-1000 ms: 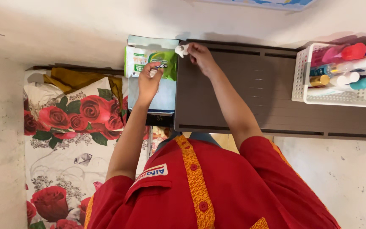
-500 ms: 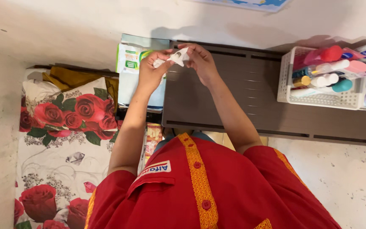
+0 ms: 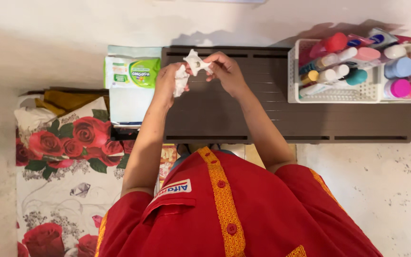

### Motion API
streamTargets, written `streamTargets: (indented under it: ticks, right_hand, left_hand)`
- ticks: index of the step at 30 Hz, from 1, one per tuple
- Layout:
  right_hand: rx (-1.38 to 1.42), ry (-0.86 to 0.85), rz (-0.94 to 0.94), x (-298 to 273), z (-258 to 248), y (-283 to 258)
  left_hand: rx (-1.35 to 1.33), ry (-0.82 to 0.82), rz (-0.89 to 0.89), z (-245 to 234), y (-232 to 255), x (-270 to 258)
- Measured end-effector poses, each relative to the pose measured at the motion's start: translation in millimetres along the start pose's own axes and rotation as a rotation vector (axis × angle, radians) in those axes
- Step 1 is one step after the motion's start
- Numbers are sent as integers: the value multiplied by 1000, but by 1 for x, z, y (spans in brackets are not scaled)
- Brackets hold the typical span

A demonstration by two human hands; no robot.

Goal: The person wipes a brown slatted surface with a white wipe, moving two white plastic baskets of personal care items aside to reach the full area. The person then wipes the surface thoroughly and returns the baskets to their original positions.

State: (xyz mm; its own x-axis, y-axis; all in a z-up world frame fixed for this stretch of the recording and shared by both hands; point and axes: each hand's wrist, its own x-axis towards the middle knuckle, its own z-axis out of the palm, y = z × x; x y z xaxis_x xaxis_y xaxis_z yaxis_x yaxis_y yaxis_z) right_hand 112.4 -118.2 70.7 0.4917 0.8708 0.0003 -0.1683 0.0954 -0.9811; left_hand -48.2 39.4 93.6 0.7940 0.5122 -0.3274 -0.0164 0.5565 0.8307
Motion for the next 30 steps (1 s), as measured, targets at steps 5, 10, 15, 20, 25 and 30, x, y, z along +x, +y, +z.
streamTargets:
  ticks: [5,10,15,20,25,30]
  right_hand:
    - [24,11,84,-20,-24,14]
    - [193,153,114,-30,-42,15]
    - [481,259,220,-31,-57,0]
    - [678,217,319,-30,-67,5]
    - [198,270,333,-32,-78,36]
    - [-118,440,41,-25,-70,61]
  left_hand:
    - [243,-1,55,18,-19,9]
    - [302,-6,147,32,-42,22]
    - [513,29,268,55,-47,23]
    - [743,107,420,80,-44,17]
    - [892,159,432,89,-48,15]
    - [915,188,426,90,-67,18]
